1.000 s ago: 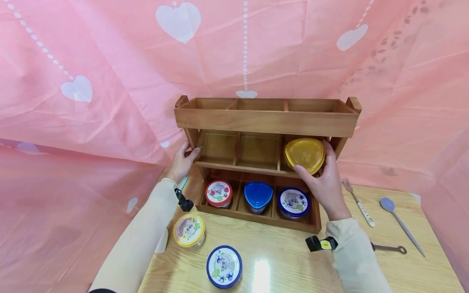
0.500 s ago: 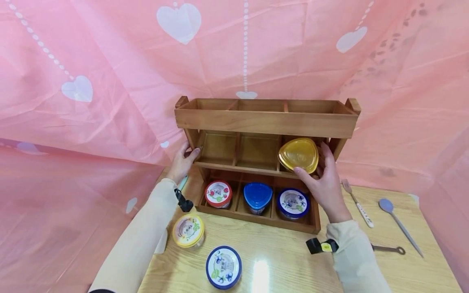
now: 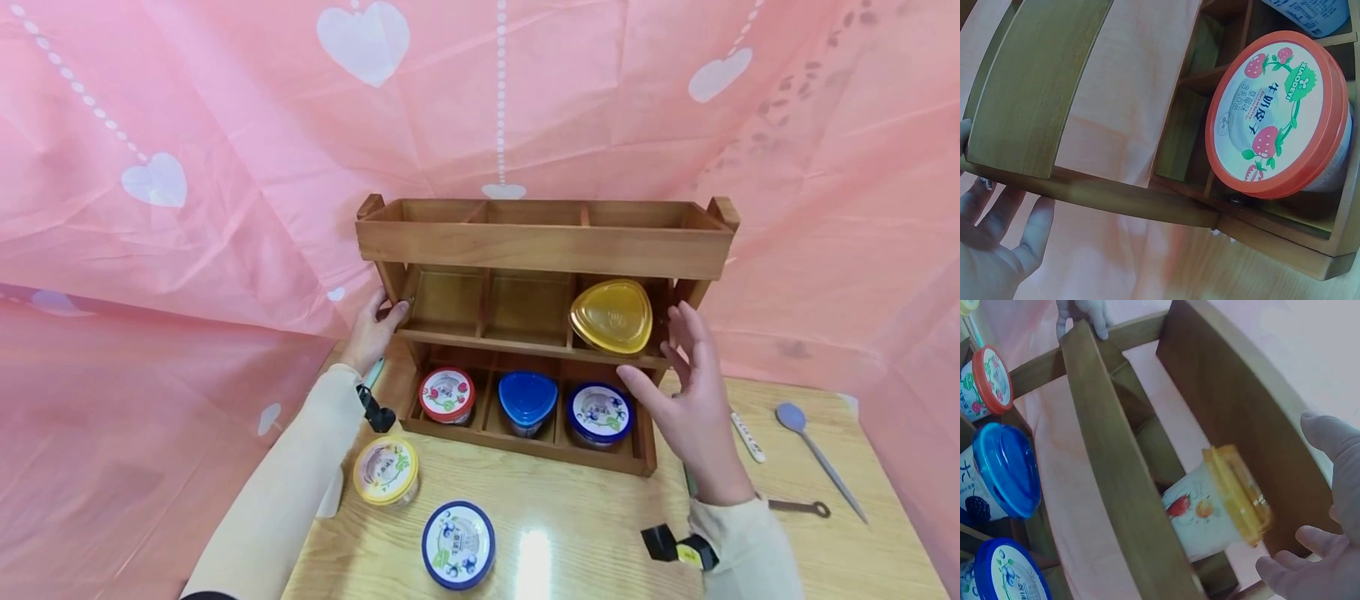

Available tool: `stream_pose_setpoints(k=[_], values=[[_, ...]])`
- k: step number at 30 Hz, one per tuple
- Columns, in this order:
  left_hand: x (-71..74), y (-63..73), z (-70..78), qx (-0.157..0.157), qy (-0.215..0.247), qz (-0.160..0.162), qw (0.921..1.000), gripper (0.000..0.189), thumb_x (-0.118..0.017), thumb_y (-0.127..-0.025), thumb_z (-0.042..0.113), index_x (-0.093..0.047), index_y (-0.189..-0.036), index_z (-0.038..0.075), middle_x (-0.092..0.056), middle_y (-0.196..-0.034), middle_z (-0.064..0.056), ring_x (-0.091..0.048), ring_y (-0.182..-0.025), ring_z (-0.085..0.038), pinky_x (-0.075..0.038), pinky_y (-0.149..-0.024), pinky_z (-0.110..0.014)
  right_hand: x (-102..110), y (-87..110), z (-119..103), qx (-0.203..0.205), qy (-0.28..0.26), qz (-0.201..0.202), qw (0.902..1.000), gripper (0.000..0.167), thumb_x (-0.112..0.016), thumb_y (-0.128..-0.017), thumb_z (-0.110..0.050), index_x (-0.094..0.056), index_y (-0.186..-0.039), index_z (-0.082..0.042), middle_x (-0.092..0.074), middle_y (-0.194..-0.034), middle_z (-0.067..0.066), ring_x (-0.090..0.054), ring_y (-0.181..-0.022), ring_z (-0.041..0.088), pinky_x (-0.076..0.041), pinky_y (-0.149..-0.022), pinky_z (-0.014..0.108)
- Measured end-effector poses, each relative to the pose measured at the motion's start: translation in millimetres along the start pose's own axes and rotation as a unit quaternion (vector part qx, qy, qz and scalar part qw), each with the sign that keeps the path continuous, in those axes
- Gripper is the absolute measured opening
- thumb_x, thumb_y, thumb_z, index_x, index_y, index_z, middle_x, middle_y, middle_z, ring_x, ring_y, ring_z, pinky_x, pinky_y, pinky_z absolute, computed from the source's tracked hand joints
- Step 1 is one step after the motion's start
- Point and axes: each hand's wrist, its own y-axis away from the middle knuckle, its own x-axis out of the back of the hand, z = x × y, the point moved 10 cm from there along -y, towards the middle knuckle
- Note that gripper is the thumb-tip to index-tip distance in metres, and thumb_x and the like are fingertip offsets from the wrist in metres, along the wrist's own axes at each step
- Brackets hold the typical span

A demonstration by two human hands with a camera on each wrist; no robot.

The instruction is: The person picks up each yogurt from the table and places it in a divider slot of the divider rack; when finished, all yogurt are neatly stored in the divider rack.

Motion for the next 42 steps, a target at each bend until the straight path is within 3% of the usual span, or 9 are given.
stream_pose_setpoints(k=[8,13,15,19,23,27,30,35,42], values=[[0.1,-0.1,3.6,-0.014,0.009,0.002,0.9999,0.052,-0.056,-0.101,0.031,-0.04,-0.15,0.021,-0.042,-0.152,-0.009,-0.05,-0.132,-0.031,-0.046,-0.108,-0.046,-13.5,26.8,-36.0,0.084,0.007,-0.011,0.9964,0.104,-0.072,-0.073,0.023,-0.023,-0.156,-0.015,-0.031,-0.157,0.007,-0.037,-0.139,0.009,-0.036,-0.104,0.006],[-0.2,-0.2,3.6,-0.012,0.011,0.002,0.9999,0.052,-0.056,-0.101,0.031,-0.04,-0.149,0.021,-0.043,-0.152,-0.009,-0.05,-0.132,-0.031,-0.046,-0.108,-0.046,-37.9,47.1,-51.6,0.162,0.013,-0.035,0.9861,0.111,-0.08,-0.058,0.025,-0.029,-0.153,-0.003,-0.034,-0.153,0.015,-0.04,-0.136,0.009,-0.037,-0.107,0.01],[-0.5,-0.3,4.1,-0.012,0.009,0.001,0.9999,0.052,-0.056,-0.101,0.031,-0.04,-0.15,0.021,-0.043,-0.151,-0.009,-0.051,-0.131,-0.031,-0.046,-0.108,-0.046,-50.8,55.5,-51.9,0.173,0.018,-0.052,0.9834,0.113,-0.083,-0.055,0.023,-0.03,-0.152,-0.001,-0.035,-0.152,0.018,-0.04,-0.136,0.006,-0.037,-0.107,0.01],[-0.7,0.0,4.2,-0.009,0.006,-0.001,0.9999,0.052,-0.055,-0.101,0.032,-0.039,-0.15,0.023,-0.042,-0.153,-0.009,-0.05,-0.132,-0.03,-0.045,-0.108,-0.046,-79.5,70.6,-37.4,0.133,0.049,-0.101,0.9849,0.107,-0.087,-0.066,0.006,-0.03,-0.154,-0.012,-0.036,-0.154,0.014,-0.04,-0.132,-0.003,-0.035,-0.104,0.005],[-0.6,0.8,2.6,-0.001,0.001,-0.001,1.0,0.052,-0.055,-0.101,0.034,-0.038,-0.15,0.025,-0.04,-0.154,-0.007,-0.05,-0.132,-0.03,-0.045,-0.108,-0.046,-108.6,87.1,-19.0,0.102,0.062,-0.144,0.9823,0.101,-0.088,-0.073,-0.014,-0.029,-0.155,-0.021,-0.036,-0.156,0.007,-0.038,-0.135,0.001,-0.032,-0.104,0.005],[-0.9,2.1,2.3,0.002,-0.001,0.0,1.0,0.052,-0.054,-0.101,0.035,-0.038,-0.15,0.026,-0.04,-0.154,-0.006,-0.049,-0.133,-0.029,-0.045,-0.108,-0.046,-139.1,107.2,-3.8,0.101,0.06,-0.184,0.9759,0.1,-0.087,-0.074,-0.025,-0.029,-0.155,-0.021,-0.036,-0.156,0.004,-0.042,-0.136,0.015,-0.045,-0.105,0.025],[-0.8,2.7,1.3,0.007,-0.001,-0.001,1.0,0.054,-0.054,-0.101,0.037,-0.036,-0.151,0.028,-0.039,-0.155,-0.005,-0.049,-0.133,-0.029,-0.045,-0.109,-0.046,-162.8,123.0,8.3,0.092,0.048,-0.225,0.9689,0.099,-0.086,-0.076,-0.027,-0.028,-0.155,-0.019,-0.037,-0.155,0.005,-0.046,-0.133,0.024,-0.051,-0.1,0.041],[-0.3,2.2,0.5,0.007,-0.001,-0.001,1.0,0.054,-0.054,-0.101,0.037,-0.036,-0.151,0.029,-0.038,-0.156,-0.004,-0.049,-0.133,-0.029,-0.045,-0.109,-0.046,-193.5,145.7,29.9,0.045,0.026,-0.295,0.9541,0.094,-0.083,-0.079,-0.03,-0.027,-0.155,-0.024,-0.038,-0.154,0.007,-0.048,-0.131,0.032,-0.051,-0.101,0.042],[-0.1,1.0,2.1,-0.006,-0.001,0.001,1.0,0.053,-0.055,-0.101,0.034,-0.038,-0.151,0.025,-0.04,-0.154,-0.006,-0.05,-0.132,-0.03,-0.046,-0.108,-0.045,-216.8,168.4,54.0,-0.02,0.005,-0.367,0.93,0.093,-0.077,-0.082,-0.045,-0.022,-0.155,-0.028,-0.034,-0.155,0.009,-0.049,-0.131,0.037,-0.047,-0.103,0.052]])
